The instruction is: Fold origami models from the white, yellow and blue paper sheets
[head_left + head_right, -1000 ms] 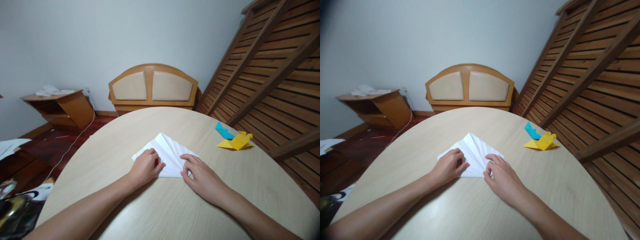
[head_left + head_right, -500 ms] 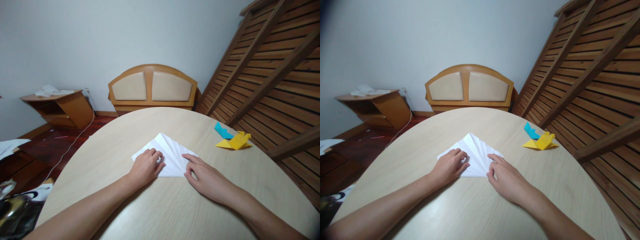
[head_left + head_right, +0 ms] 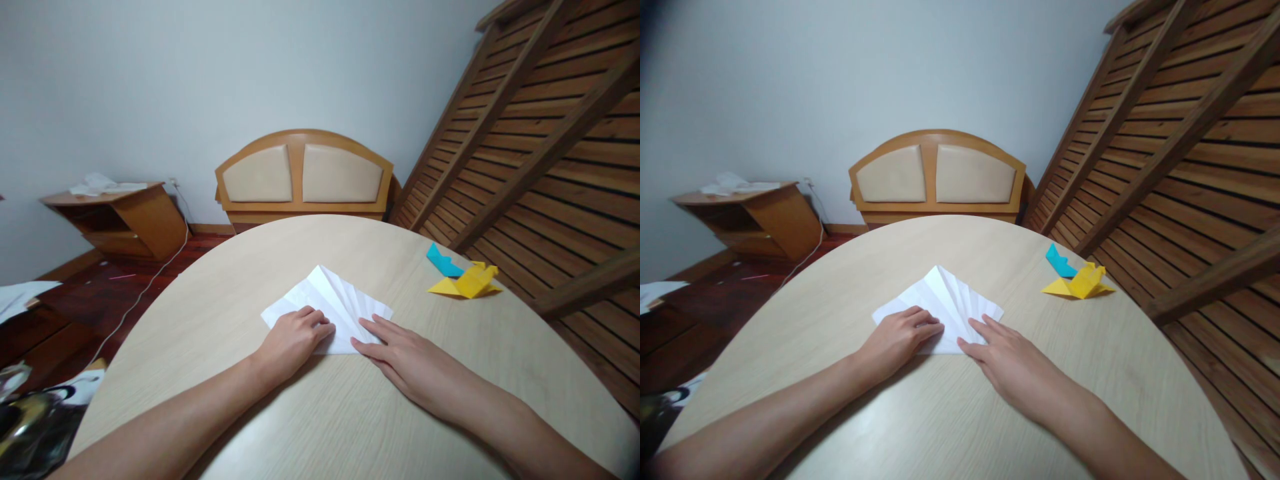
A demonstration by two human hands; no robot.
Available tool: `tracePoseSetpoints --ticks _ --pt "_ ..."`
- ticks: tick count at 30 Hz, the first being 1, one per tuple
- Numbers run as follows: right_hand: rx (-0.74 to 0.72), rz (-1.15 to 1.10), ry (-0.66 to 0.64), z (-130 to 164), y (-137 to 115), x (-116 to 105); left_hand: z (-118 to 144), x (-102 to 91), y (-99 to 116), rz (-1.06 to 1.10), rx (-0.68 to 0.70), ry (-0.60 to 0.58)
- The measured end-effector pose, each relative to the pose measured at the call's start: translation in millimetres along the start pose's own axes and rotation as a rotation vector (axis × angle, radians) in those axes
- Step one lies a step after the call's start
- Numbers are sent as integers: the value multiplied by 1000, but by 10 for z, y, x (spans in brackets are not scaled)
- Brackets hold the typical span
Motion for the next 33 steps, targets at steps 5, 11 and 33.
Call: tracePoseSetpoints --ticks 5,11,33 --pt "-76 146 18 -1 -185 -8 71 -29 126 -9 -33 -18" --pt "-119 173 9 -36 -291 5 118 -21 199 -16 -43 -31" --pt "-127 87 56 -133 -445 31 146 -11 170 13 -22 -24"
Point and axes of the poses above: each hand's wrist, its own z-axis away from the middle knuckle, its own x-axis out of the palm, y = z × x, the point moved 10 cm from there along -z, towards the middle knuckle, and after that the axes turned 4 degrees about -x, right-handed, at the moved point
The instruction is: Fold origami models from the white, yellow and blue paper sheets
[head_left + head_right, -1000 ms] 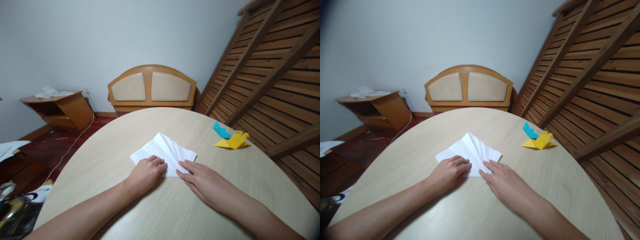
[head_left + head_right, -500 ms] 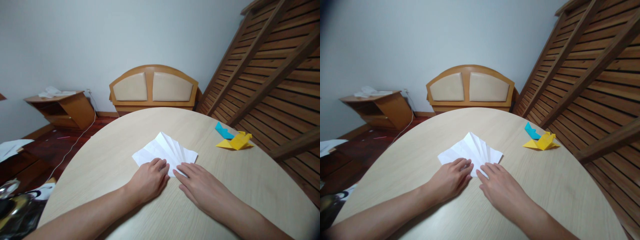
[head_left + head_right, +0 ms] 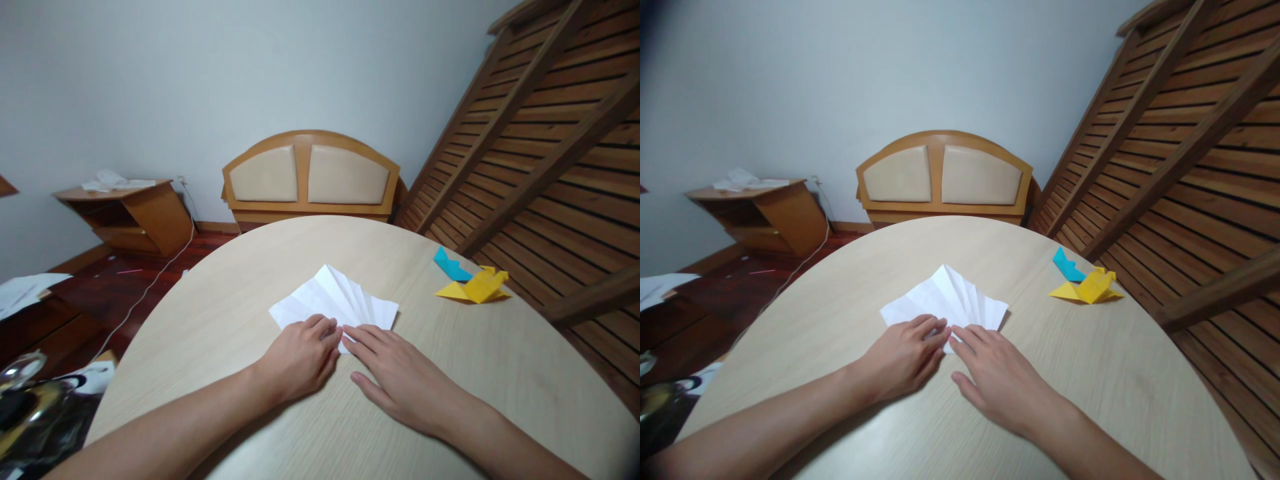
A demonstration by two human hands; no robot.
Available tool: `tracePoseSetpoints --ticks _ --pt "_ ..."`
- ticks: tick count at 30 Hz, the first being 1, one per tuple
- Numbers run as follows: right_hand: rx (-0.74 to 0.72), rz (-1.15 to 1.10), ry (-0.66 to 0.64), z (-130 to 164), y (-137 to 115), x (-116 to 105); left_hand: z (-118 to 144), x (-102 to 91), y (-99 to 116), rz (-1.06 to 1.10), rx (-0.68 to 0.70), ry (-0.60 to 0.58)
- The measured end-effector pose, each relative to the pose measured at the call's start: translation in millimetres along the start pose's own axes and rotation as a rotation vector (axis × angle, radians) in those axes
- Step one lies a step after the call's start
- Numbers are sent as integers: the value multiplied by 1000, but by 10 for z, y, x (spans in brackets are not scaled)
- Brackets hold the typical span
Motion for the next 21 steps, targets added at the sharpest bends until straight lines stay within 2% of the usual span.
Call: tracePoseSetpoints --ticks 7,12,16,21 --pt "33 -5 -36 7 2 25 207 59 28 -20 83 -120" --pt "23 -17 -80 22 -14 -24 281 -61 -47 53 154 -192" --pt "20 -44 -95 33 -28 -62 289 -153 -46 71 223 -178" --pt "17 -54 -93 10 -45 -72 236 -252 36 73 268 -58"
Point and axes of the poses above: each hand's wrist, its own z-axis away from the middle knuckle, its own x-axis out of the palm, y = z × x, the point moved 10 cm from there along -z, towards the middle knuckle, and after that the axes turned 4 degrees about -x, right-handed, at the moved point
